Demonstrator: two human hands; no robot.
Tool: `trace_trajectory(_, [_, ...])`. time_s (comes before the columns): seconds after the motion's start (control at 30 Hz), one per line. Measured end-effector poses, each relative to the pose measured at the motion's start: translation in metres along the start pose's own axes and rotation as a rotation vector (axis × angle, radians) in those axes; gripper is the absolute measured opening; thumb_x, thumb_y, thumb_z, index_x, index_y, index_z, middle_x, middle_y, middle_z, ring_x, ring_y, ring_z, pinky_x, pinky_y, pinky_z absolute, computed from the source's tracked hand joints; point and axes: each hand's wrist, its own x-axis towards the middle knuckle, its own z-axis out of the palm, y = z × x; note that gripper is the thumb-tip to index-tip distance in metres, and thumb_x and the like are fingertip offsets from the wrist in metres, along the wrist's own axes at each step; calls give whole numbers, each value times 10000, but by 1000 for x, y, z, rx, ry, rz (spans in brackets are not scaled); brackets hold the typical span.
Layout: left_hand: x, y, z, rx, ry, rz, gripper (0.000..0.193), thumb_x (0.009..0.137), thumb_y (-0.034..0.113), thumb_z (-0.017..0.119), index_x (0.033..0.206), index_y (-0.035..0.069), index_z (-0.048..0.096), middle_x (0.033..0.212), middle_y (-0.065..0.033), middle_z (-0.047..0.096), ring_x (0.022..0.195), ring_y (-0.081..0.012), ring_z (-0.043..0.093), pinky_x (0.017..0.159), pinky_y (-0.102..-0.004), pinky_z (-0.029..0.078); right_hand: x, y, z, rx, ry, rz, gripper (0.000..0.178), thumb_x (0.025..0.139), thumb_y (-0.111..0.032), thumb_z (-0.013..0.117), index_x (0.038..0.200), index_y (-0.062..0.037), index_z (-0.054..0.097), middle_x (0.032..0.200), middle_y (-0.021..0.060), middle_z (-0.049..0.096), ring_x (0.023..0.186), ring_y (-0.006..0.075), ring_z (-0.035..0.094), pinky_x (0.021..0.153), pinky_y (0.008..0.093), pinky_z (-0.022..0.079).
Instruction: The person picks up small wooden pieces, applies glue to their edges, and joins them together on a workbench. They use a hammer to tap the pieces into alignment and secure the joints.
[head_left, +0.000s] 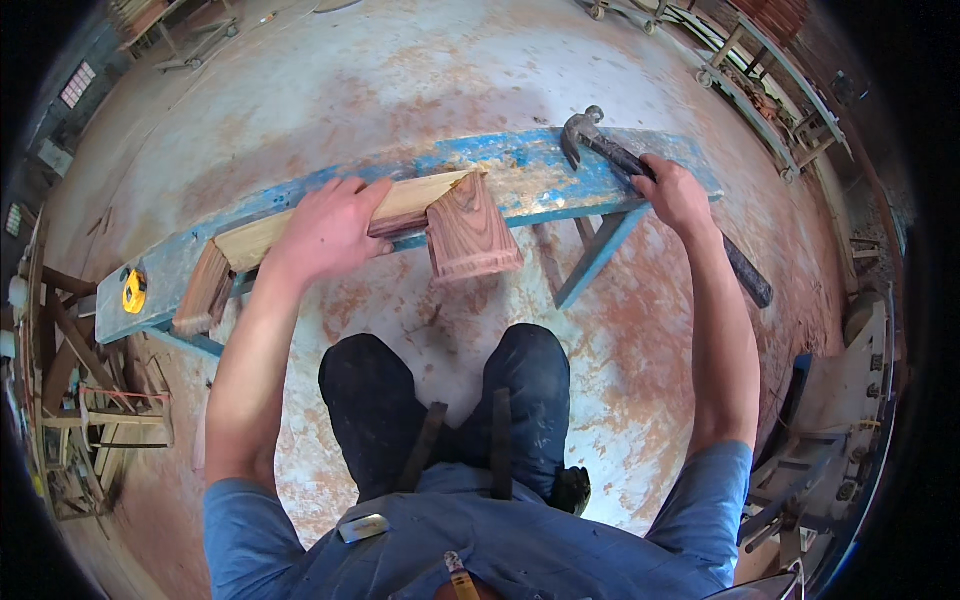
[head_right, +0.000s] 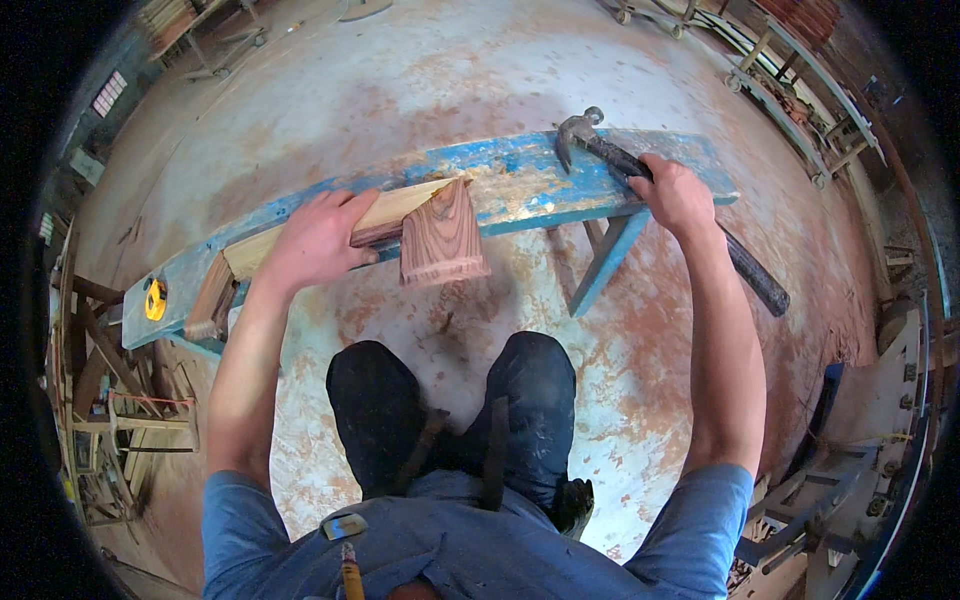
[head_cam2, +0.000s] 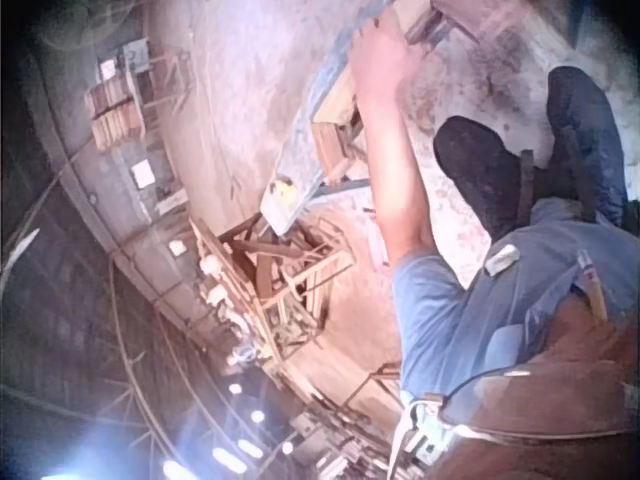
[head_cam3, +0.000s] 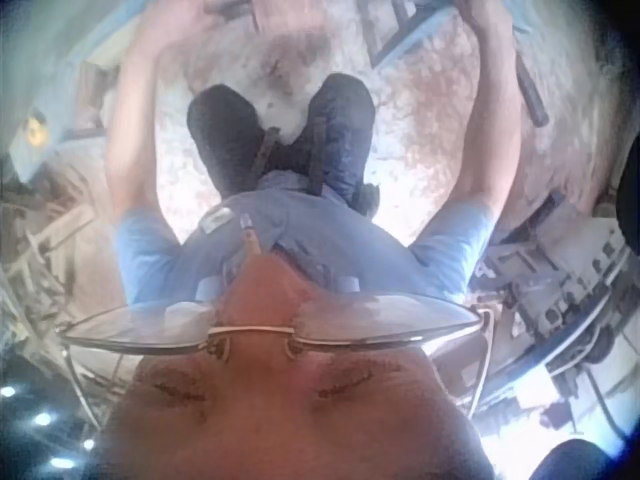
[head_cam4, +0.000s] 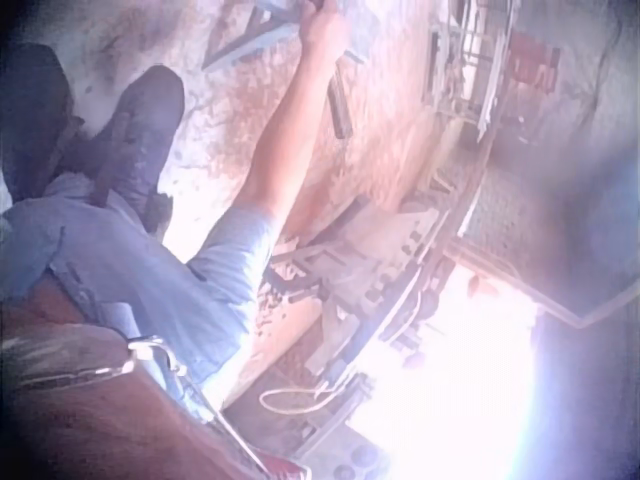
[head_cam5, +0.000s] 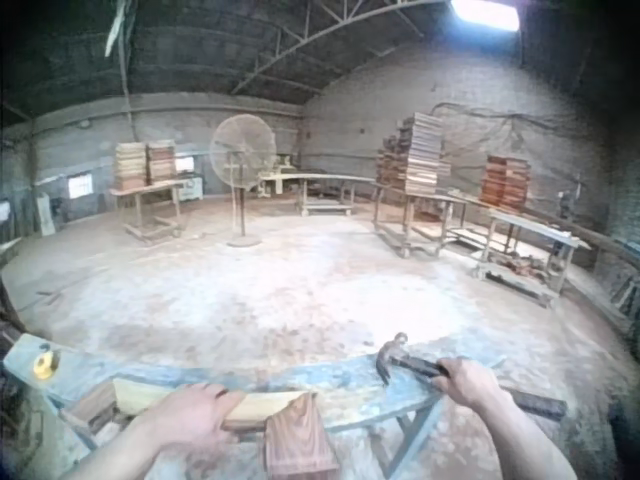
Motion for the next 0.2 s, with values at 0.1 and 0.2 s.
trace_trajectory(0.1, [10, -12, -6, -43, -47, 49, 796, 665, 267, 811, 1379, 76, 516, 1178, -167, 619, 1175, -348, 541, 977, -444, 455, 18, 10, 12, -38, 20, -34, 347, 894, -337, 641, 1180, -140, 642, 1105, 203, 667, 1048, 369, 634, 857, 461, 508])
trace_trajectory(0.2, [21, -16, -20, -45, -160, 46, 831, 655, 300, 813, 1402, 100, 509, 1213, -190, 610, 1210, -354, 520, 1018, -403, 444, 31, 24, 32, -92, 20, -48, 369, 883, -343, 661, 1197, -150, 643, 1167, 247, 636, 1101, 387, 609, 874, 459, 510])
